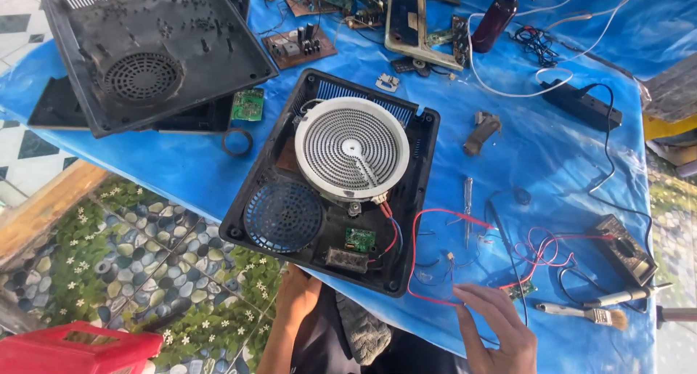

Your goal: Testing the continuity of a heating coil and inspecting internal components of an induction cooker using a multimeter.

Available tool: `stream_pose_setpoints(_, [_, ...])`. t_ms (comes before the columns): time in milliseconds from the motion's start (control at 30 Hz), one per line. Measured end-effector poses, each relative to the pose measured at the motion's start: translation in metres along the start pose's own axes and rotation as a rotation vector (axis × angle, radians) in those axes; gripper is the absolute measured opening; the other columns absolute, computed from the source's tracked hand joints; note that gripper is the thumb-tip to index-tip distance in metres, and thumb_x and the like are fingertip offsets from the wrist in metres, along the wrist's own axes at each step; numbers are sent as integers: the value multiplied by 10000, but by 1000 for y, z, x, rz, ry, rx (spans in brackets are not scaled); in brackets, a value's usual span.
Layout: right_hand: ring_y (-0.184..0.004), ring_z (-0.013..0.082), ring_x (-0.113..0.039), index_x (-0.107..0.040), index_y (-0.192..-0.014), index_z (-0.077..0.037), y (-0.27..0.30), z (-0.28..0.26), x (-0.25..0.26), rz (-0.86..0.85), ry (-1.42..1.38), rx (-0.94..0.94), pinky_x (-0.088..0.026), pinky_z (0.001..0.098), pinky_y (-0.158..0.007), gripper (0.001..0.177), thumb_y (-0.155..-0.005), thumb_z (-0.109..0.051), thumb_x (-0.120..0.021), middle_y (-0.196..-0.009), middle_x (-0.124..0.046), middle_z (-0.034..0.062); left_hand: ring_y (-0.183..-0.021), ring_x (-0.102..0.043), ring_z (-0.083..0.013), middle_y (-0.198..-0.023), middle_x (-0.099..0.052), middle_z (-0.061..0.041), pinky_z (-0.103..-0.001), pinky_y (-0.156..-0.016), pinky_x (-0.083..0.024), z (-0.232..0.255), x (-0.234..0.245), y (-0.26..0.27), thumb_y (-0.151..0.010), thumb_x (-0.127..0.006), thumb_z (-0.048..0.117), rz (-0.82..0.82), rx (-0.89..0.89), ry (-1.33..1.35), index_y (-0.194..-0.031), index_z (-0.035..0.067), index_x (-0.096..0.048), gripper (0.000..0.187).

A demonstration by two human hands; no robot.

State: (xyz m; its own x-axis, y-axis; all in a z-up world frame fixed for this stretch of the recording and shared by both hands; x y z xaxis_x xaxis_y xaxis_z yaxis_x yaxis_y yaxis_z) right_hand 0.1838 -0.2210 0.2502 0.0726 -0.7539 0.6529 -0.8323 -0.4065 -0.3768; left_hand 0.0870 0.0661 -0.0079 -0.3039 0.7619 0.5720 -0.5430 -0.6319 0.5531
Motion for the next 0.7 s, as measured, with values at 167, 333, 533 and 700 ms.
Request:
stream_pose_setpoints(167, [-1048,252,-758,-767,-1127,-73,-15,-8,8,-87,-8,134,-623,381,-901,258,-876,-47,-715,-1129,-778,99,-1383,-478,-454,-1534,-485,-198,-537,-1103,-411,7,11,-5,-794,-468,638,-33,-33,90,-1520,120,-415,894])
stream_pose_setpoints(333, [-1074,264,-748,-744,-1123,-89,-49,-35,0,-122,-5,376,-612,398,-932,221,-916,-35,-687,-1142,-760,95,-1360,-489,-469,-1505,-493,-232,-538,-1103,-408,4,8,-14,-810,-438,660,-28,-26,39,-1505,66,-416,914])
stream_pose_setpoints(533, [-1046,335,-668,-688,-1162,-94,-92,-69,-38,-394,1,721,-556,458,-909,218,-945,-70,-706,-1173,-707,117,-1328,-514,-474,-1449,-535,-242,-545,-1080,-434,0,3,-17,-823,-449,644,-27,-17,-9,-1469,62,-438,869])
stream_pose_setpoints(700, [-1037,320,-651,-738,-1028,-79,-105,-71,-67,-582,180,879,-551,459,-898,171,-873,-105,-806,-1074,-719,92,-1301,-545,-469,-1441,-542,-235,-539,-1049,-464,13,17,-3,-823,-475,647,-41,55,4,-1440,58,-450,853])
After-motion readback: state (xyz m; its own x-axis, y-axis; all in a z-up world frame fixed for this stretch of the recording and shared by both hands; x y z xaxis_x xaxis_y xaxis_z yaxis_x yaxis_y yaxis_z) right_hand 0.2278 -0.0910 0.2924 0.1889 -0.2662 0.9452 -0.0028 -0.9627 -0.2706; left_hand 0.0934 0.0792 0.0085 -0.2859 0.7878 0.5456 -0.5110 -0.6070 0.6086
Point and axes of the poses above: each hand's wrist, its own y-axis away from the middle knuckle, its own x-axis out of the back of the hand, z = x × y, the point moved 3 cm from there along -y, towards the middle knuckle
